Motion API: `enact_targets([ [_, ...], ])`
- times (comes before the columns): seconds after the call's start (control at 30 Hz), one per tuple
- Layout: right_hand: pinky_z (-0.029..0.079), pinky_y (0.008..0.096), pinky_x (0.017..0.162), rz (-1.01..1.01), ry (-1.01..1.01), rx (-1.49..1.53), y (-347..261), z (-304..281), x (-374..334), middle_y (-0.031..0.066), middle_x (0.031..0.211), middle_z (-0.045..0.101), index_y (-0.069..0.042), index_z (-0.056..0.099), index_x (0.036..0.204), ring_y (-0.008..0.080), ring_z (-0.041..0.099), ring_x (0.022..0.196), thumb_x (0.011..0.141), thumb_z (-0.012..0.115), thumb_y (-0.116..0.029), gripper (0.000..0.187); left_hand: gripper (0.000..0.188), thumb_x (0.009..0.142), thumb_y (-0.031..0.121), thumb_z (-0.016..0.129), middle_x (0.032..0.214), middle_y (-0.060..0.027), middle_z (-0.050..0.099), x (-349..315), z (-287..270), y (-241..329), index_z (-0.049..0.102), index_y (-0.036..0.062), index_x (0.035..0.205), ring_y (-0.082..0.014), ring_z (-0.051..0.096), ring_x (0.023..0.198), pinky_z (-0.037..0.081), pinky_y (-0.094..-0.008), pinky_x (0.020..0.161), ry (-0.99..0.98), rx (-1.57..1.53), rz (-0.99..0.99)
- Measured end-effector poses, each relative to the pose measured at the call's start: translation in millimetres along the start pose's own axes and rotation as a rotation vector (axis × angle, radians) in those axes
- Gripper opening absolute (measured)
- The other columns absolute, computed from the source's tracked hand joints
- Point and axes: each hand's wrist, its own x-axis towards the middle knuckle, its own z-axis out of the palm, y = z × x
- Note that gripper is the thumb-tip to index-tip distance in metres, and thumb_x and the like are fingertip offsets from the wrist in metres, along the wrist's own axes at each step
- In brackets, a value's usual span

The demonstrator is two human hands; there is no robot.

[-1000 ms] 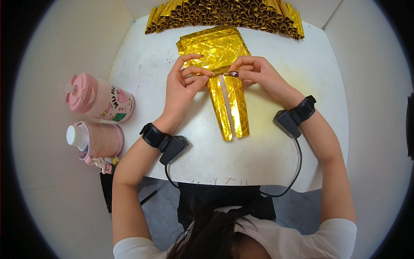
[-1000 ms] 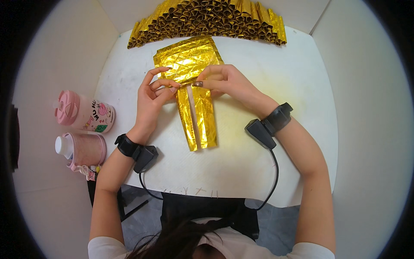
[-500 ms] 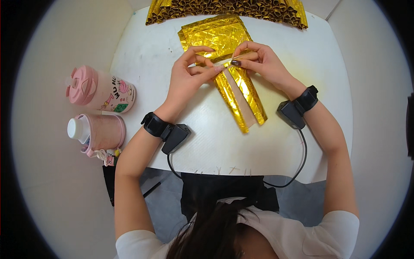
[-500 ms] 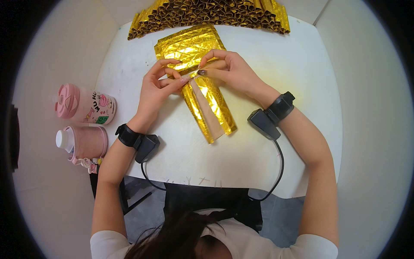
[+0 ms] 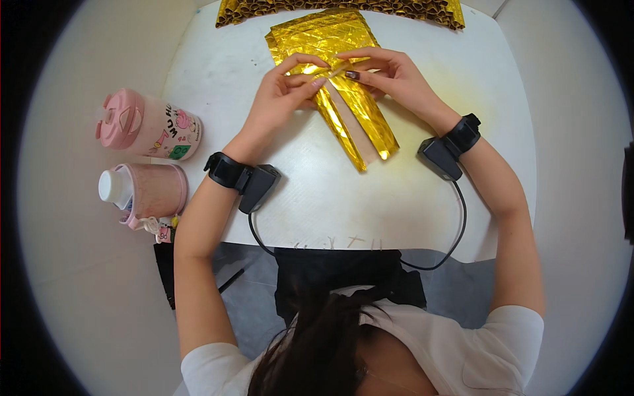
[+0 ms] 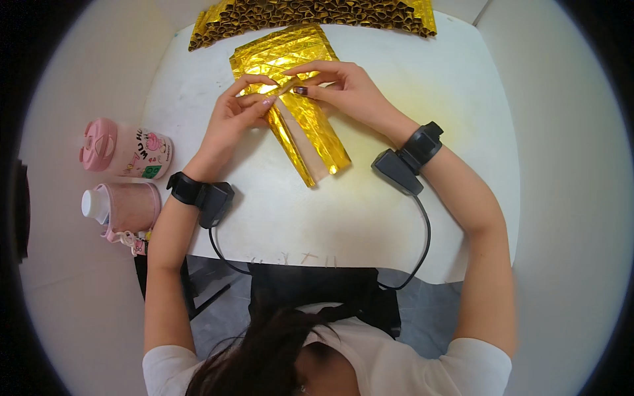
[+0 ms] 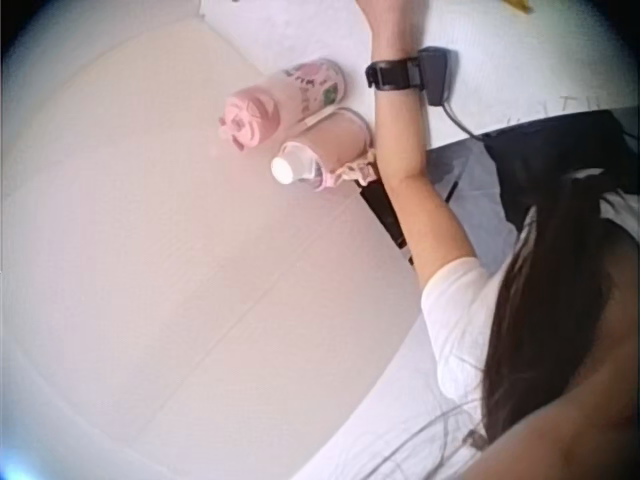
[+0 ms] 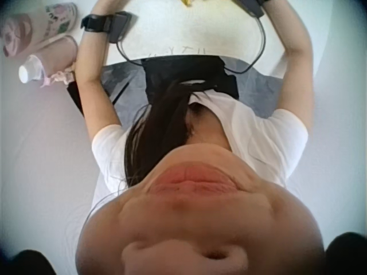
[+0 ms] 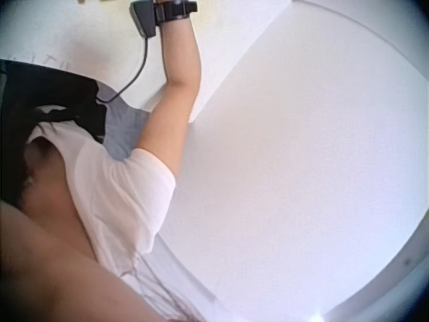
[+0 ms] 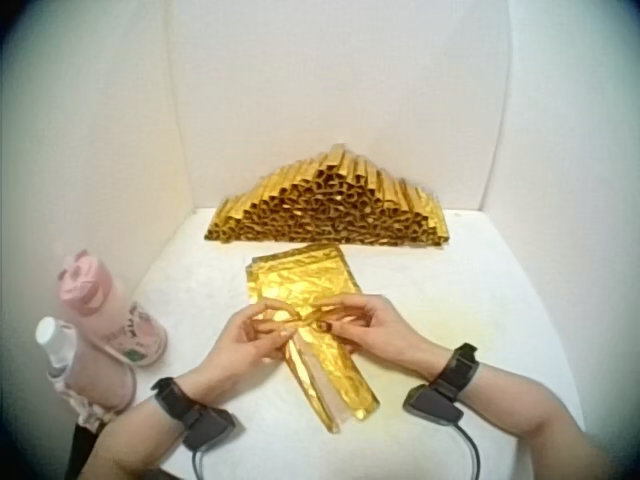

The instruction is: Rolling gold foil sheets into tubes.

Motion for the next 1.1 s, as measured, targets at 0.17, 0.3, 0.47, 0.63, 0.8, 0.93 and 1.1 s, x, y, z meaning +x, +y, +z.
enact_targets([
  [0.17,0.048,0.0222,0.076,0.05,-0.365,-0.164,-12.8,-1.8,-7.3,0.0013,0.1,0.065,-0.011,0.06,0.125,0.0051,0.054,0.083,0.088,0.054,-0.005,0.038,0.021,0.096,0.016,0.052,0.103,0.0011,0.067,0.7,-8.4,-4.6,0.065,0.0079,0.111,-0.0055,0.059,0.093,0.05,-0.0215,0.073,0.047,0.121,0.013],
  [0.3,0.046,0.02,0.07,0.091,-0.593,-0.235,-21.5,4.2,-15.9,0.0002,0.097,0.065,-0.014,0.058,0.128,0.0047,0.054,0.079,0.085,0.058,-0.008,0.043,0.022,0.096,0.014,0.051,0.107,0.0016,0.066,-0.6,-13.2,-7.6,0.067,0.0077,0.11,-0.0058,0.059,0.095,0.049,-0.0216,0.074,0.028,0.153,-0.017],
  [0.47,0.039,0.0189,0.059,0.036,-0.741,-0.355,-26.9,10.5,-18.9,-0.0013,0.084,0.06,-0.021,0.045,0.14,0.0058,0.047,0.064,0.07,0.079,-0.011,0.078,0.024,0.096,0.011,0.048,0.109,-0.0003,0.067,0.1,-14.7,-9.8,0.067,0.0074,0.11,-0.0064,0.059,0.095,0.049,-0.0211,0.074,0.111,0.055,-0.018],
  [0.63,0.039,0.0198,0.056,0.09,-0.541,-0.346,-27.5,13.5,-22.5,-0.0013,0.082,0.06,-0.022,0.043,0.141,0.0073,0.045,0.059,0.066,0.081,-0.009,0.086,0.025,0.096,0.009,0.048,0.111,-0.003,0.067,1.9,-16.0,-16.0,0.066,0.0038,0.112,-0.0082,0.06,0.098,0.049,-0.0229,0.08,0.143,0.204,0.048],
  [0.8,0.043,0.0229,0.055,0.039,-0.646,-0.384,-18.1,23.5,-18.1,0.001,0.081,0.064,-0.018,0.06,0.127,0.0085,0.048,0.054,0.076,0.071,-0.004,0.054,0.026,0.096,0.007,0.046,0.11,-0.0055,0.067,6.3,-17.3,-25.6,0.065,0.0009,0.112,-0.0101,0.061,0.097,0.049,-0.0237,0.084,0.182,0.3,0.146],
  [0.93,0.041,0.021,0.05,-0.144,-0.688,-0.354,-12.4,24.5,-12.5,0.0005,0.077,0.068,-0.015,0.071,0.108,0.0065,0.053,0.052,0.084,0.06,-0.008,0.028,0.026,0.097,0.007,0.045,0.11,-0.0044,0.068,3.9,-17.6,-23.6,0.066,0.0031,0.112,-0.0075,0.061,0.094,0.05,-0.0219,0.076,0.224,0.267,0.108],
  [1.1,0.045,0.0203,0.055,0.084,-0.684,-0.371,-18.2,13.3,-10.5,0.0054,0.079,0.068,-0.007,0.071,0.107,0.0067,0.054,0.053,0.088,0.053,-0.001,0.027,0.027,0.097,0.01,0.045,0.111,-0.0016,0.067,2.1,-18.8,-16.1,0.067,0.0061,0.112,-0.0045,0.06,0.087,0.05,-0.0194,0.067,0.273,0.236,0.083],
])
